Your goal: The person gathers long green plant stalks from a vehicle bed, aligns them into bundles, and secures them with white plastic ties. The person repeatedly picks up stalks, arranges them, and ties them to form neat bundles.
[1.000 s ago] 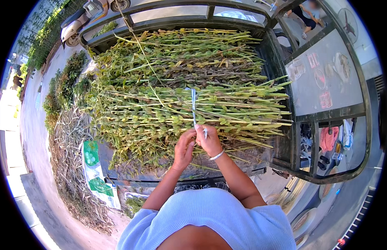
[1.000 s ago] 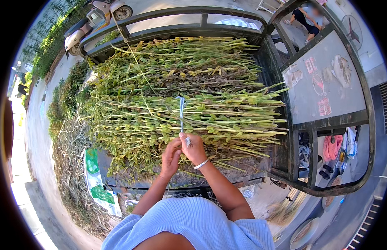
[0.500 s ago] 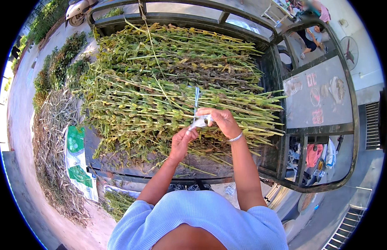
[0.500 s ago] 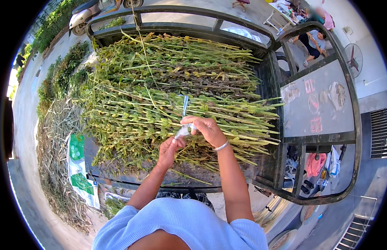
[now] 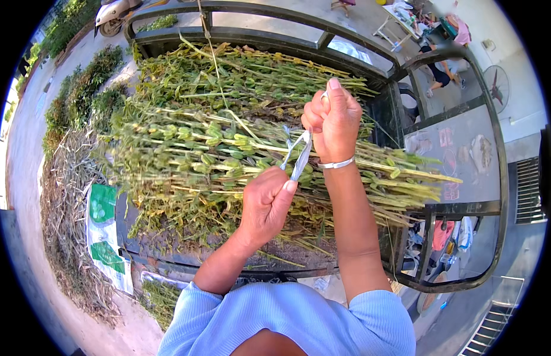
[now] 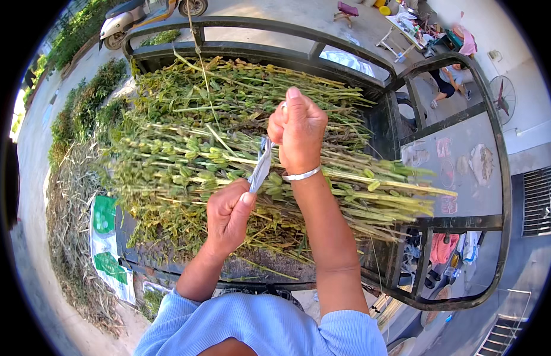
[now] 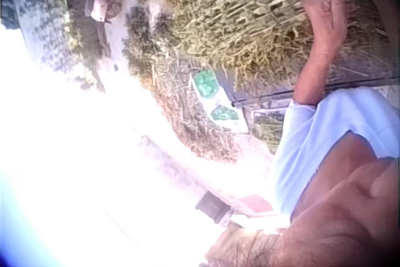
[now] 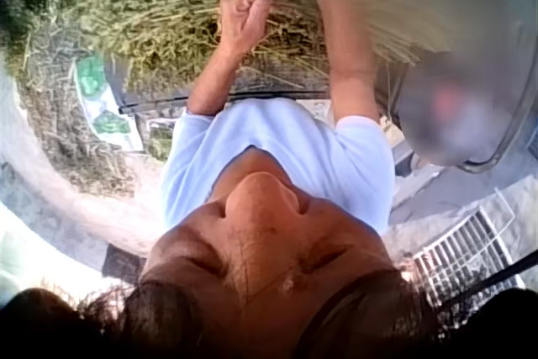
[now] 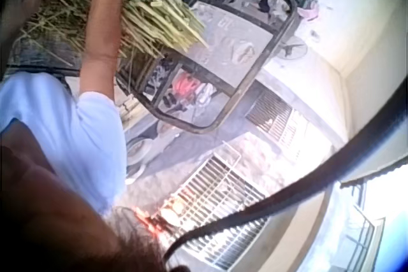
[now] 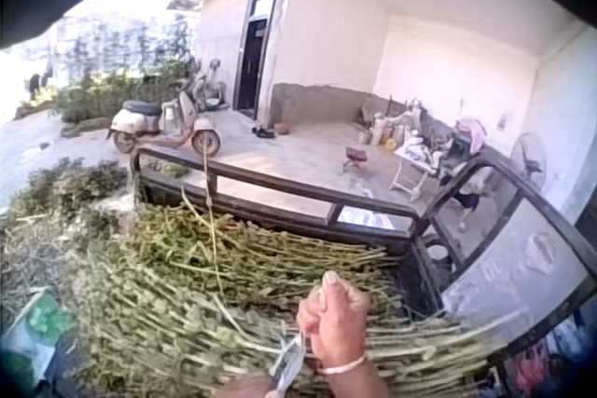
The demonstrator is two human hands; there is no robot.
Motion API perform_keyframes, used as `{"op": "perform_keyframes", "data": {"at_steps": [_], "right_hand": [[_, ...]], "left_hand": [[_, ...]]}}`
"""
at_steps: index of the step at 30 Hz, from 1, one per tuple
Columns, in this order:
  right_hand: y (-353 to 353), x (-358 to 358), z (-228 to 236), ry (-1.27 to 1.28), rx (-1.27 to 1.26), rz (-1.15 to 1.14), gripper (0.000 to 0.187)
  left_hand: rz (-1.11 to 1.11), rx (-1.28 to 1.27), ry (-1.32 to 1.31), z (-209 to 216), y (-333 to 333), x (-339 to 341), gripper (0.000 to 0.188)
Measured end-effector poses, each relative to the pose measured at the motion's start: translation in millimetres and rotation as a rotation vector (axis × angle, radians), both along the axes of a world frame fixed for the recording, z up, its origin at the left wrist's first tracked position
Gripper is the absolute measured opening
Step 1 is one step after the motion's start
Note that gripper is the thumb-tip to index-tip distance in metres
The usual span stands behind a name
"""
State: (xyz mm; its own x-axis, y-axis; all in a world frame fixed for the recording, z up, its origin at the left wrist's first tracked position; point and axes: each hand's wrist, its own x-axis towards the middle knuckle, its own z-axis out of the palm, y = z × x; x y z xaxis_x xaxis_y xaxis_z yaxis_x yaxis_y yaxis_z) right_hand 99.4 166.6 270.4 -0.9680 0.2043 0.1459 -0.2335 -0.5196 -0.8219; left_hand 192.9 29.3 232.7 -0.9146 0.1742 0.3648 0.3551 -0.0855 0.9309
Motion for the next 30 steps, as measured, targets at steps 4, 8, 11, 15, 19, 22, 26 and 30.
{"op": "perform_keyframes", "data": {"at_steps": [4,8,11,15,19,22,26,30], "right_hand": [[32,-46,-130,-0.389,0.127,-0.227,0.041],[42,-66,-153,-0.481,0.209,-0.151,0.042],[-5,-69,-45,-0.135,0.368,0.170,0.040],[-8,-83,-34,-0.221,0.355,0.233,0.041],[30,-98,-186,-0.568,0.585,-0.179,0.045],[21,-92,-169,-0.501,0.379,0.081,0.039],[-3,-90,-92,-0.467,0.396,0.321,0.040],[13,-121,-186,-0.652,0.556,0.017,0.043]], "left_hand": [[-0.061,0.213,-0.507,-100,31,-22,0.036],[0.020,0.092,-0.285,-121,38,-49,0.037],[0.086,-0.004,-0.047,-51,13,-33,0.032],[0.036,0.149,-0.038,-58,13,-33,0.030],[-0.027,0.306,-0.474,-141,42,-6,0.035],[0.049,0.113,-0.294,-123,37,1,0.031],[0.059,0.113,-0.039,-94,32,-1,0.027],[0.044,0.222,-0.356,-137,42,-5,0.033]]}}
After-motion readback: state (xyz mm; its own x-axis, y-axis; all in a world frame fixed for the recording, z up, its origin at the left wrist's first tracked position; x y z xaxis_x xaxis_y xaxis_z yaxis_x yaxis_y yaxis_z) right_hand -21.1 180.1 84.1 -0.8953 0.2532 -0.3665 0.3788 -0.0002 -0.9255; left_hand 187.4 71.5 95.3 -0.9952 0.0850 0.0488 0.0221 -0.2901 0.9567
